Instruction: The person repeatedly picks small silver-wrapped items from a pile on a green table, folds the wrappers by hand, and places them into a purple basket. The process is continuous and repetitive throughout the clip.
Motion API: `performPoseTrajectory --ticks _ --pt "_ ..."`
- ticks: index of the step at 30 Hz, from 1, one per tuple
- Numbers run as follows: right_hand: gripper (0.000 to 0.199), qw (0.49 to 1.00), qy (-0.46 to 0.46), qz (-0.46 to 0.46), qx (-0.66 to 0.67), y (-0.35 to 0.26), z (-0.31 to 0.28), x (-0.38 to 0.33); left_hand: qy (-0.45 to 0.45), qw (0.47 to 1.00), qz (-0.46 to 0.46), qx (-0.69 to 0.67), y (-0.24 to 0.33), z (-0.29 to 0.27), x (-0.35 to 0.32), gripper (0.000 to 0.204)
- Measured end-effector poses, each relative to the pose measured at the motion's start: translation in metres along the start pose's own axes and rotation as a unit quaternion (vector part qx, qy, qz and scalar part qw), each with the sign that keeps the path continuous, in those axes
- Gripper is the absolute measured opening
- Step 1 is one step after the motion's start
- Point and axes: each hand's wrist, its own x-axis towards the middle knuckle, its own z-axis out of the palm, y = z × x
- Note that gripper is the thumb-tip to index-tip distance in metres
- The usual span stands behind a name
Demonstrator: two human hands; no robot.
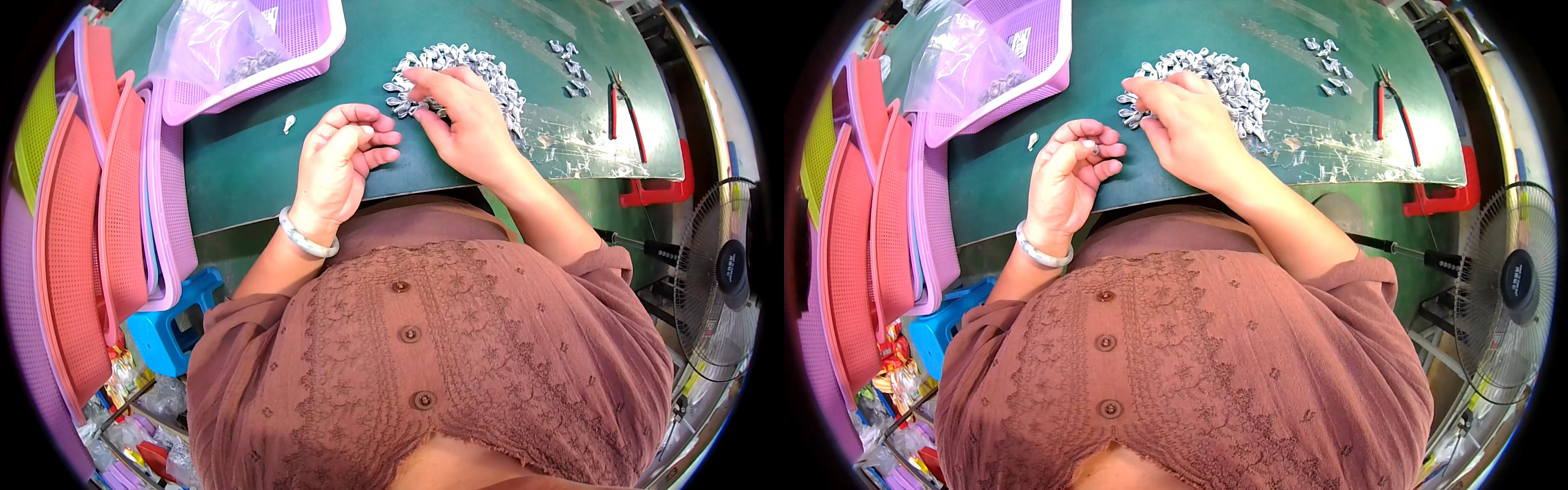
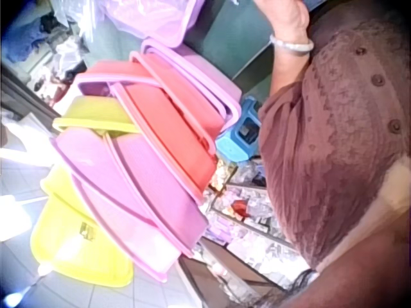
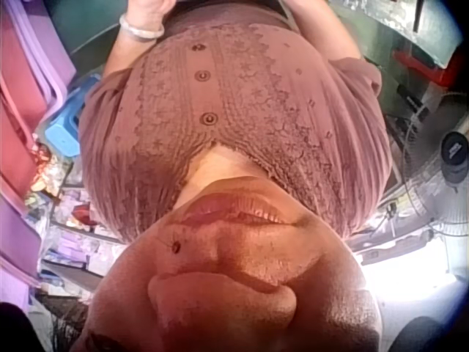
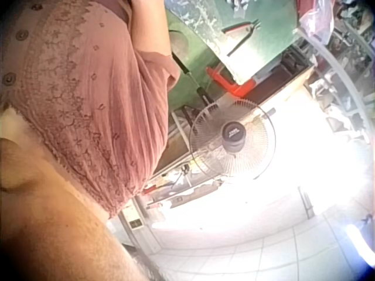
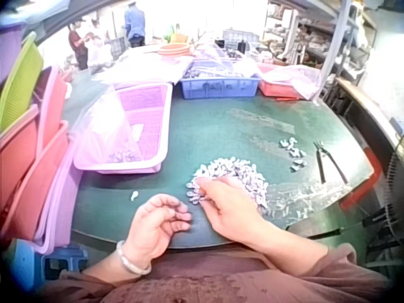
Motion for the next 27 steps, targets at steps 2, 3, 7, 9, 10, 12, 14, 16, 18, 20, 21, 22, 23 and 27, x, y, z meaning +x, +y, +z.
performPoseTrajectory --ticks 2,3,7,9,10,12,14,16,18,20,21,22,23,27 --pt "0.038 0.999 -0.018 -0.028 -0.041 0.002 0.005 0.004 0.002 1.0 -0.014 0.011 0.001 -0.001 0.001 0.014" --pt "0.037 0.997 -0.03 -0.038 -0.056 0.003 0.007 0.005 0.004 1.0 -0.02 0.016 0.002 -0.002 0.002 0.014" --pt "0.04 0.999 -0.048 -0.008 -0.011 0.003 0.008 0.005 0.015 0.999 -0.033 0.027 0.003 0.001 0.001 0.013" --pt "0.041 0.998 -0.04 0.021 0.049 0.002 0.006 0.004 0.011 0.999 -0.033 0.034 0.002 0.0 0.001 0.013" --pt "0.041 0.996 -0.03 0.032 0.08 0.001 0.004 0.004 0.012 0.999 -0.032 0.038 0.002 0.001 0.001 0.012" --pt "0.041 0.979 -0.021 0.076 0.19 0.0 0.003 0.004 0.015 0.998 -0.03 0.047 0.002 0.003 0.0 0.012" --pt "0.04 0.93 -0.019 0.139 0.338 -0.001 0.003 0.002 0.01 0.998 -0.033 0.045 0.002 0.004 0.0 0.011" --pt "0.039 0.882 -0.032 0.191 0.431 -0.005 -0.002 0.002 0.004 0.998 -0.034 0.044 0.002 0.006 -0.001 0.01" --pt "0.04 0.837 -0.029 0.212 0.503 -0.007 -0.004 0.001 -0.002 0.999 -0.033 0.044 0.004 0.009 -0.004 0.01" --pt "0.04 0.822 -0.031 0.199 0.533 -0.007 -0.004 0.0 -0.012 0.999 -0.028 0.044 0.006 0.011 -0.006 0.009" --pt "0.04 0.814 -0.032 0.193 0.547 -0.006 -0.004 0.0 -0.017 0.999 -0.025 0.045 0.007 0.012 -0.007 0.009" --pt "0.041 0.812 -0.033 0.19 0.551 -0.006 -0.003 -0.001 -0.021 0.998 -0.023 0.046 0.007 0.014 -0.007 0.009" --pt "0.041 0.811 -0.033 0.188 0.554 -0.005 -0.002 -0.002 -0.024 0.998 -0.021 0.046 0.008 0.016 -0.008 0.009" --pt "0.041 0.816 -0.027 0.172 0.551 -0.007 -0.002 -0.003 -0.027 0.997 -0.02 0.069 0.011 0.02 -0.012 0.008"
